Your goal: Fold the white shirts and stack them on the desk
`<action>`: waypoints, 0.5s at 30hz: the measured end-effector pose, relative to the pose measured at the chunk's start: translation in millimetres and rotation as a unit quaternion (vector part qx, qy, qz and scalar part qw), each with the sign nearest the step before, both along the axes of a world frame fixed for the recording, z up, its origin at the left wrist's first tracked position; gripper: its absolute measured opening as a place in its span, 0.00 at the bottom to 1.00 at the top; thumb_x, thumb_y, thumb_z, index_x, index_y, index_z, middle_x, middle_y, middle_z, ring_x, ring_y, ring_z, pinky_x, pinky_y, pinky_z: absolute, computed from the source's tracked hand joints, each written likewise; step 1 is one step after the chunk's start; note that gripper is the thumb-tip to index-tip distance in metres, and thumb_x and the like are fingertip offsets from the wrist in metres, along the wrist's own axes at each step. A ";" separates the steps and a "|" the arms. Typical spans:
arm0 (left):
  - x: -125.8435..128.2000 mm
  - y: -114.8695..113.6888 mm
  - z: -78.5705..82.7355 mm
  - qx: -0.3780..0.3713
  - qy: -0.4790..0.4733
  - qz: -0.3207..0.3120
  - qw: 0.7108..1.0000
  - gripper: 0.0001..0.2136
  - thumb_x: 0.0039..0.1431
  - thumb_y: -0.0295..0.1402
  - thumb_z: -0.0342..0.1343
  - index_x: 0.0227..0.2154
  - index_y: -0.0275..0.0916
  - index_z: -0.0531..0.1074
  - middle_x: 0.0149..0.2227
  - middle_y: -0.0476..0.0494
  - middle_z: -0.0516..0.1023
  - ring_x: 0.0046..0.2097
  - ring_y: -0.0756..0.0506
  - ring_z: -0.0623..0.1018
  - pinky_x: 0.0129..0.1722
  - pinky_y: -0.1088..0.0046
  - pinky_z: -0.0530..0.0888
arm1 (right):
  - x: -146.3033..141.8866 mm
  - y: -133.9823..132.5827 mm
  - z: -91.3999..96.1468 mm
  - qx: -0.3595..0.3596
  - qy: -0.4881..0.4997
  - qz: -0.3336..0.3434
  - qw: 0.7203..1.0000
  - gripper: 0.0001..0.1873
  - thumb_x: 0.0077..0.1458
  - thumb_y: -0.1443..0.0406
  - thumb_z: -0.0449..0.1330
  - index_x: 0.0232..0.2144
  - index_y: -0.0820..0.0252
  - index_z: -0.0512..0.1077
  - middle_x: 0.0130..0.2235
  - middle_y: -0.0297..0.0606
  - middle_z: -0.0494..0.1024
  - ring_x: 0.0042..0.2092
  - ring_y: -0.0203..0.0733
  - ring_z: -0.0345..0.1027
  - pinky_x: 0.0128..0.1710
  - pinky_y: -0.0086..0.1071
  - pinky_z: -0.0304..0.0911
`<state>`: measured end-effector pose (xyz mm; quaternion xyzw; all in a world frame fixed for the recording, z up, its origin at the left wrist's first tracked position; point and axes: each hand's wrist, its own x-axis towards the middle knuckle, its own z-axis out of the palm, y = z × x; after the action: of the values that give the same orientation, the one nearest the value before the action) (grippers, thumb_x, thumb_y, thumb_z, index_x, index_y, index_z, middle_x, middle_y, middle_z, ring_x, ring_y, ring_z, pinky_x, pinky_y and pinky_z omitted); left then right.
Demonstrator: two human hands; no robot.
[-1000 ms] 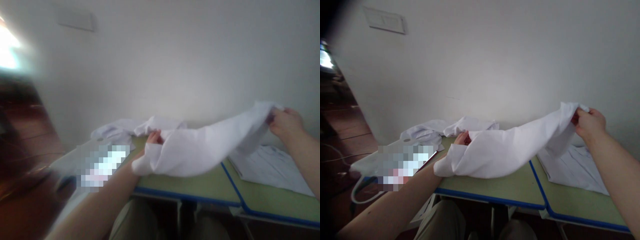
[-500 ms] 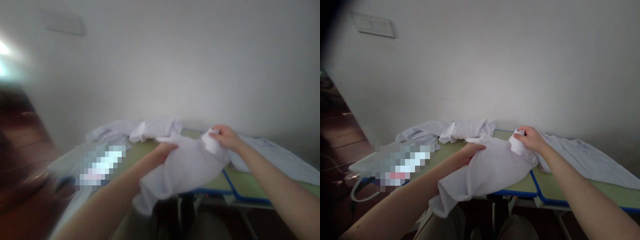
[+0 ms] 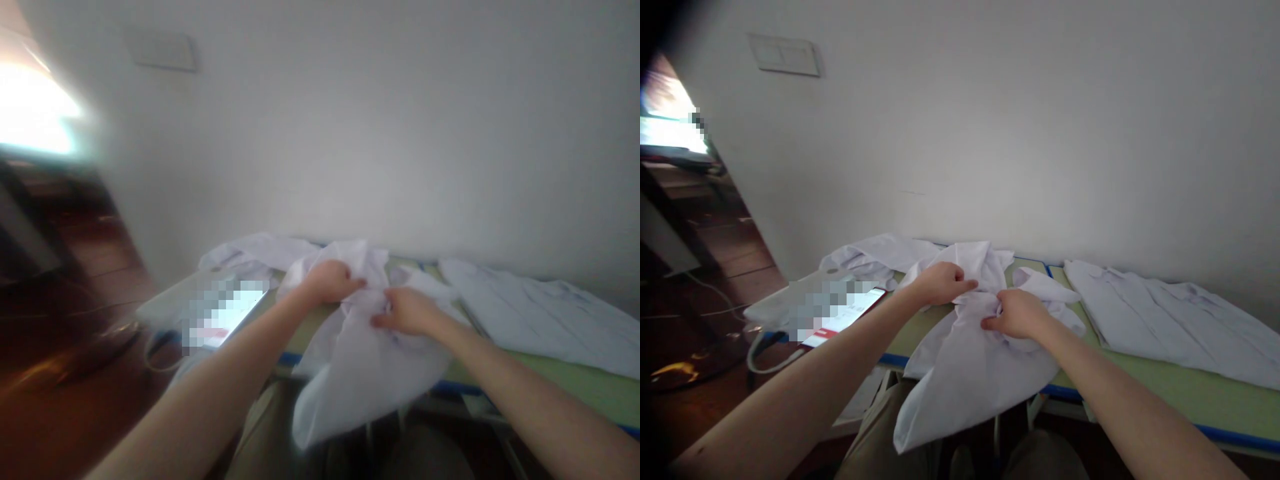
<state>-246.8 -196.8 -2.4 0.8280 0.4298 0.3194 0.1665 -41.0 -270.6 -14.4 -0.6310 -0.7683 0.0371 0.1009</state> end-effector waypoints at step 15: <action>-33.6 124.0 -12.5 0.098 0.239 0.246 0.934 0.16 0.61 0.30 0.43 0.49 0.33 0.68 0.48 0.26 0.70 0.51 0.31 0.70 0.45 0.54 0.70 | 15.9 -53.8 20.8 -0.038 -0.091 0.032 0.995 0.16 0.54 0.52 0.55 0.29 0.57 0.74 0.31 0.39 0.78 0.33 0.44 0.71 0.28 0.31 0.50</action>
<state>-280.4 -72.8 -14.9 0.7603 0.6139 0.1834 -0.1071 -25.1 -324.4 6.3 -0.6099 -0.7923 0.0119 0.0058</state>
